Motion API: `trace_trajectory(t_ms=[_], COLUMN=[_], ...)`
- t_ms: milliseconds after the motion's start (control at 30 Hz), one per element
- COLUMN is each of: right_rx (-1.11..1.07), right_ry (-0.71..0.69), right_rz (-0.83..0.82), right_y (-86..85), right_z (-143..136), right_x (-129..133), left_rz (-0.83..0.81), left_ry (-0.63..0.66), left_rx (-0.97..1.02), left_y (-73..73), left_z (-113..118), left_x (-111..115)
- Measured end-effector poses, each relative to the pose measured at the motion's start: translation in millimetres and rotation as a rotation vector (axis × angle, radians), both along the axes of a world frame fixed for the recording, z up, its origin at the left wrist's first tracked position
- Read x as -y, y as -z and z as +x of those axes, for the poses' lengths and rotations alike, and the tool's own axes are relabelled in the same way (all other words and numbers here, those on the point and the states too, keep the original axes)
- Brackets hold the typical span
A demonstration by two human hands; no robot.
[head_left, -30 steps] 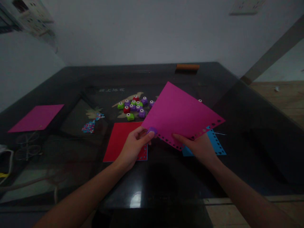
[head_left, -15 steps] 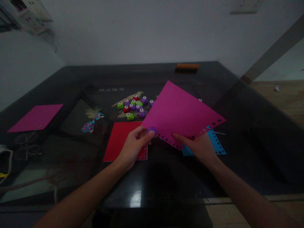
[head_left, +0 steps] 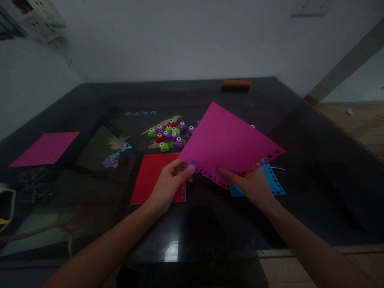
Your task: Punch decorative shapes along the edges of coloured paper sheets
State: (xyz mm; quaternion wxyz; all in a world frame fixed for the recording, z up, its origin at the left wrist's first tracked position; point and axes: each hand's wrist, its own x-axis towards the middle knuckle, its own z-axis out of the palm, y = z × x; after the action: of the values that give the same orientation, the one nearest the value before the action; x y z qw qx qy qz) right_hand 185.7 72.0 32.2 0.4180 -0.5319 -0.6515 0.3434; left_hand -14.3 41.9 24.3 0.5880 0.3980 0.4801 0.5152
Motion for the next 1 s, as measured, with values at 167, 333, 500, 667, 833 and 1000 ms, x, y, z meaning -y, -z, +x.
trace_trajectory(t_ms=[167, 333, 500, 667, 833, 1000], right_rx=[-0.007, 0.002, 0.008, 0.004, 0.003, 0.014], right_ry=[0.002, 0.012, 0.006, -0.006, 0.002, 0.002], right_rz=[0.016, 0.011, 0.019, 0.018, 0.016, 0.025], right_y=[-0.4, 0.6, 0.7, -1.6, -0.8, 0.5], right_z=[0.0, 0.3, 0.5, 0.0, 0.2, 1.1], right_x=[0.0, -0.1, -0.4, 0.4, 0.4, 0.1], left_rz=[0.008, 0.009, 0.002, 0.009, 0.0, 0.002], left_ry=[0.0, -0.002, -0.008, -0.009, -0.005, -0.009], left_rx=[0.012, 0.01, -0.011, 0.0, -0.009, -0.037], left_y=[0.9, 0.0, 0.4, 0.8, -0.4, 0.1], left_z=[0.2, 0.2, -0.5, 0.1, -0.1, -0.7], left_x=[0.4, 0.8, 0.9, 0.7, 1.0, 0.4])
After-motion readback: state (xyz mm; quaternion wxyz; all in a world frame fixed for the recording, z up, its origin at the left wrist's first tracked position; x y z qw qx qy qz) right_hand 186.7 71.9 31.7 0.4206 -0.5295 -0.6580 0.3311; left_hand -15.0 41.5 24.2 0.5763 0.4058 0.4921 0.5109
